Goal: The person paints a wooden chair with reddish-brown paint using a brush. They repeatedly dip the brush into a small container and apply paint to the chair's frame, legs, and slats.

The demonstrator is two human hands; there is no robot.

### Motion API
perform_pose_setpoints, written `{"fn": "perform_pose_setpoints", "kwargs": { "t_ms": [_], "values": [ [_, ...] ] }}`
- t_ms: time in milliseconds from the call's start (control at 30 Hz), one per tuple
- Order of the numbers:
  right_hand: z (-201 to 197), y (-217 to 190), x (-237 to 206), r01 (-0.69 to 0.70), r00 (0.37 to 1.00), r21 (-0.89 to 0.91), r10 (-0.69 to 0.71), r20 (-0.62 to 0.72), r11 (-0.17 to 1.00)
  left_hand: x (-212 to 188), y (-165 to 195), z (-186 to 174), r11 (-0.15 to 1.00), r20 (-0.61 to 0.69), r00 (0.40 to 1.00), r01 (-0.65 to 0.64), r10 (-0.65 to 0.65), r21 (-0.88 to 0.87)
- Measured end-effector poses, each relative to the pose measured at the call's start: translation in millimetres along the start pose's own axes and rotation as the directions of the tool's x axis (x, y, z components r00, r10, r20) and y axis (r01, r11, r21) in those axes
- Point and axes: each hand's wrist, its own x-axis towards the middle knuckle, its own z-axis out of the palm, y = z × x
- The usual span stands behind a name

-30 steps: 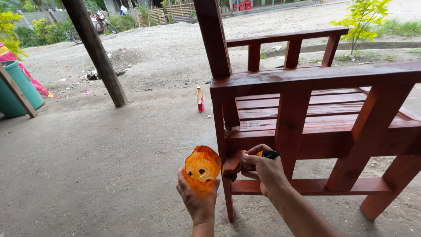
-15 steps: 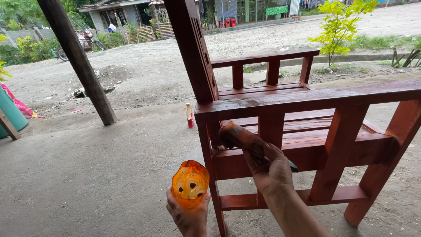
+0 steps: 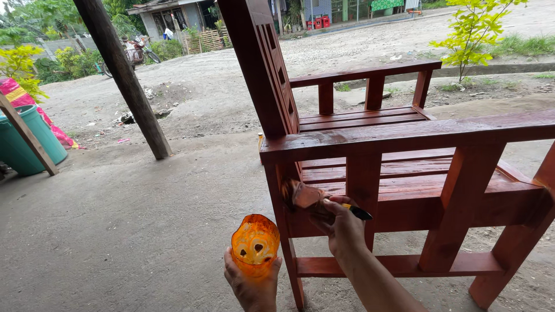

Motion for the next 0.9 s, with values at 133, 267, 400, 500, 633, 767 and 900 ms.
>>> {"fn": "perform_pose_setpoints", "kwargs": {
  "t_ms": [133, 267, 400, 500, 633, 767, 900],
  "values": [
    [1, -2, -10, 0.309, 0.944, -0.294, -0.253, 0.214, 0.905, -4, 7, 1, 0.999, 0.009, 1.0, -0.014, 0.015, -0.041],
    [9, 4, -9, 0.699, 0.67, -0.207, -0.525, 0.525, 0.684, -6, 17, -7, 0.998, 0.065, 0.997, 0.043, -0.046, 0.04],
    [9, 20, -7, 0.714, 0.666, -0.227, -0.542, 0.513, 0.663, -3, 23, -11, 0.996, 0.069, 0.994, 0.076, -0.079, 0.038],
    [2, 27, -12, 0.658, 0.724, -0.264, -0.495, 0.481, 0.705, -2, 22, -9, 0.999, 0.015, 1.0, 0.02, -0.02, -0.027],
    [1, 12, -35, 0.703, 0.699, -0.368, -0.493, 0.518, 0.609, -2, 16, -4, 0.997, -0.061, 0.996, -0.067, 0.064, -0.045],
    [20, -13, -70, 0.957, 0.274, -0.13, -0.669, 0.691, 0.258, -7, 20, 3, 0.995, -0.08, 0.994, -0.076, 0.071, -0.062],
    [45, -37, -74, 0.961, 0.272, -0.154, -0.679, 0.682, 0.231, -20, 40, 7, 0.968, -0.101, 0.983, -0.171, 0.154, -0.183]
  ]
}}
